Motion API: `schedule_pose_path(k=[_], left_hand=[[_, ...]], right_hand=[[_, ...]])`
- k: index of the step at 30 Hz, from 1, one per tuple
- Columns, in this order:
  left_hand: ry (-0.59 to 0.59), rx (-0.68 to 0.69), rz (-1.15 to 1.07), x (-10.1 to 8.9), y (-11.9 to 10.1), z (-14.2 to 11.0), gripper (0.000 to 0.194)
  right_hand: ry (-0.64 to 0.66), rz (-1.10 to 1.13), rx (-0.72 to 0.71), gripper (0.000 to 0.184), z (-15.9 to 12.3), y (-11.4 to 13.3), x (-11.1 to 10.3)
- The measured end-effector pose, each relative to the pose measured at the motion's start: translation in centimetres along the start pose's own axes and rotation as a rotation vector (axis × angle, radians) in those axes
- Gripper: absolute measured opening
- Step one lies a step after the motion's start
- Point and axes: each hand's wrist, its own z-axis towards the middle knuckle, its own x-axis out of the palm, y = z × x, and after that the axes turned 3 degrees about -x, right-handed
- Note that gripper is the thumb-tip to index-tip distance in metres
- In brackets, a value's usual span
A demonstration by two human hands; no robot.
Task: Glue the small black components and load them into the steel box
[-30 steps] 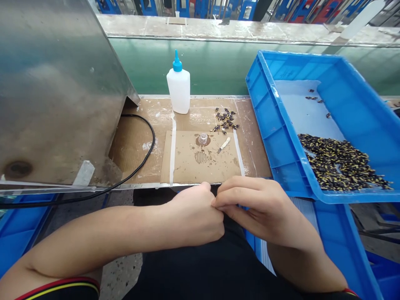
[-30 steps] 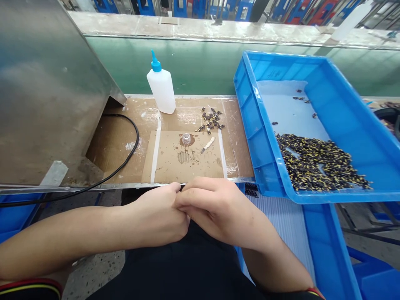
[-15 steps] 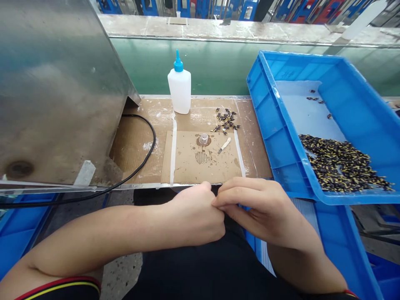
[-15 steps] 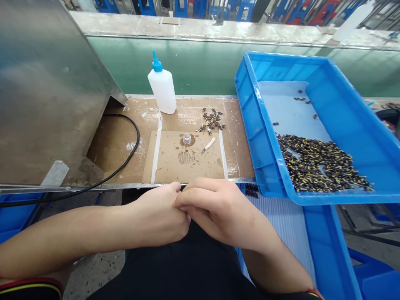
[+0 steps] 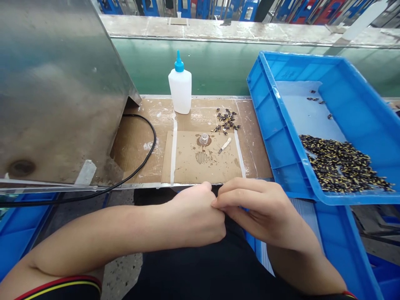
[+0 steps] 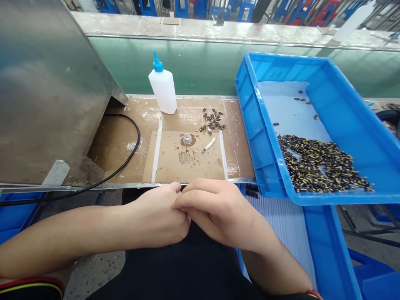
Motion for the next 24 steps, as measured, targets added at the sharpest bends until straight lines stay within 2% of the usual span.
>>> schedule_pose_path(k=[4,10,15,20,24], left_hand=[[-0.017,-0.008,-0.011,-0.18,-0.14,0.05,0.038],[0.016,0.064,0.007,-0.17,-0.10,0.15,0.044],[-0.049,0.038,0.010,-0.16,-0.10,-0.25,0.042],[-0.092,0.018,0.020,-0.12,0.05,-0.69,0.034],[-0.034,0.015,-0.027,-0.06,0.16,-0.48,0.039]], right_hand=[[0.005,-0.011,-0.013,0.027,0.13,0.29,-0.14],[0.036,-0.011,0.009,0.025,0.14,0.33,-0.23],[0.066,0.016,0.015,0.025,0.24,0.49,-0.27],[-0.036,0.003,0.057,0.018,0.18,0.42,0.12],[-0.046,-0.020,0.060,0.019,0.07,0.14,0.44]])
